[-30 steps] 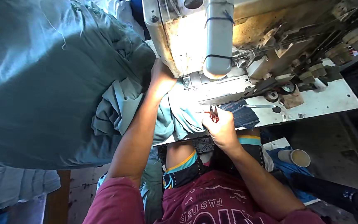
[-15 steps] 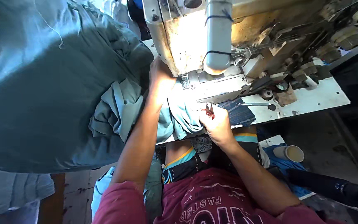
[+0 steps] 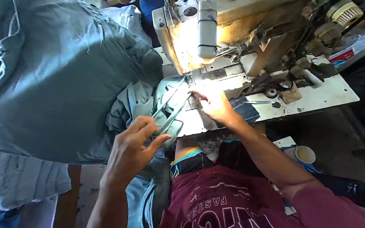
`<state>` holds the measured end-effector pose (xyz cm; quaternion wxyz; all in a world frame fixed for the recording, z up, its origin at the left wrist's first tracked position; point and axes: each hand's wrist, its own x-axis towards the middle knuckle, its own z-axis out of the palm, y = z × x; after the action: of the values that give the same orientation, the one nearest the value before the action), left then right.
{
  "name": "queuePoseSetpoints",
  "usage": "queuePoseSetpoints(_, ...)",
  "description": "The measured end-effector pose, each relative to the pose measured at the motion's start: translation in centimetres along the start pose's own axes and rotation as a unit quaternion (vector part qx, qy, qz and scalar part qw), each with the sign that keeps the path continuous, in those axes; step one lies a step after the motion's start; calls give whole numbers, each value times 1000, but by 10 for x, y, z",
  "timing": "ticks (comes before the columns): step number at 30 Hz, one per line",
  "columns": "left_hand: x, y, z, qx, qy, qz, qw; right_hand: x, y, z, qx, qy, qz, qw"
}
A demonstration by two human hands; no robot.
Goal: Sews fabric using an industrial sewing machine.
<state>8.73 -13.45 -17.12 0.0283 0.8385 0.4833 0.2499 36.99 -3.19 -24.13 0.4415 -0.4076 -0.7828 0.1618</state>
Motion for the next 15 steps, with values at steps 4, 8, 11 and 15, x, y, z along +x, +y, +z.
queuePoseSetpoints(4, 1, 17, -4, -15, 32, 92, 995, 20, 15, 2, 108, -80, -100, 986)
queuePoseSetpoints(8, 11, 19, 17, -84, 60, 140, 985, -11, -5, -11, 146, -131, -127, 972)
queuePoseSetpoints(11, 20, 16, 56, -156, 105, 149, 971, -45, -21, -12, 173, -99, -94, 975)
queuePoseSetpoints(15, 33, 1, 126, 3, 159, 139, 977, -81, -21, 3, 174, -30, -16, 984)
